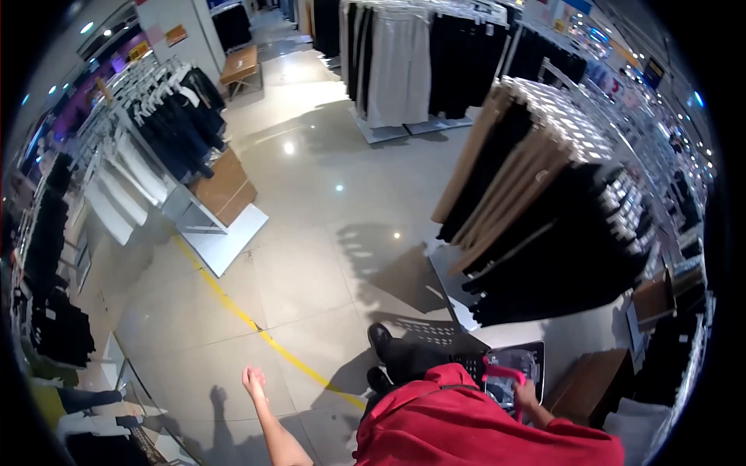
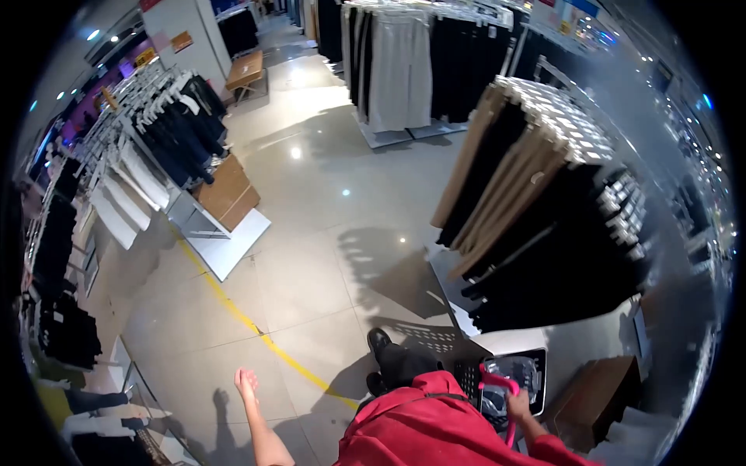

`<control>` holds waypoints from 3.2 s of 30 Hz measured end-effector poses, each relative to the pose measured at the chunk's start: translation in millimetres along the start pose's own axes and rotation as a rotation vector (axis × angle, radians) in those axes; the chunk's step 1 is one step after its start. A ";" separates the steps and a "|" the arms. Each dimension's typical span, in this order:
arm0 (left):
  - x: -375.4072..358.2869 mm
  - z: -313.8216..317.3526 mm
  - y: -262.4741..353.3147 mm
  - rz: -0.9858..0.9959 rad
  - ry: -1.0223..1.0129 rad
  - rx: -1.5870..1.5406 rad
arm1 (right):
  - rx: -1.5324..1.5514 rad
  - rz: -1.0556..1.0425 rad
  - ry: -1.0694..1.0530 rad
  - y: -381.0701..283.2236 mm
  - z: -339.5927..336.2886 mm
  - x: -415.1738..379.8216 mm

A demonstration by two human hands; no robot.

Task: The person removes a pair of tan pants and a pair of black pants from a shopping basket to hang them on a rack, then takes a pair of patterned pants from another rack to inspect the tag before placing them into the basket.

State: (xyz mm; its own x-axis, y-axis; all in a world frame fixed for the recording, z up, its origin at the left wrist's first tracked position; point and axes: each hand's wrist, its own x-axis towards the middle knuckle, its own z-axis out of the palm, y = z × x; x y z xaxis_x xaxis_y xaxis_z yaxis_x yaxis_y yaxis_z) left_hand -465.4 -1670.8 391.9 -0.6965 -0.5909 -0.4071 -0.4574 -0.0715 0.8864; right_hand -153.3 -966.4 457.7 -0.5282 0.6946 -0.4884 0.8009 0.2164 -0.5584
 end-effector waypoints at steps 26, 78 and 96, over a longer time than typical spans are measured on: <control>-123.2 535.1 622.8 -0.480 -2.556 -1.464 | -0.256 0.342 0.079 -422.7 174.5 121.8; 17.4 1083.5 863.0 -2.798 -2.517 -0.319 | 1.278 1.106 1.373 -920.9 349.8 462.4; 102.5 1222.9 916.1 -2.152 -2.630 -0.728 | 0.457 0.556 0.375 -1064.3 231.2 674.9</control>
State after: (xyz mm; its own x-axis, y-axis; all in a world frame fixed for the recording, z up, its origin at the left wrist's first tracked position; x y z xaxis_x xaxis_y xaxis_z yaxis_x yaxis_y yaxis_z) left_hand -1631.9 -814.2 892.6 0.3626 0.4750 0.8018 -0.6926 0.7130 -0.1092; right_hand -1427.3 -886.5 567.4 0.1075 0.8193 -0.5632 0.6811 -0.4733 -0.5586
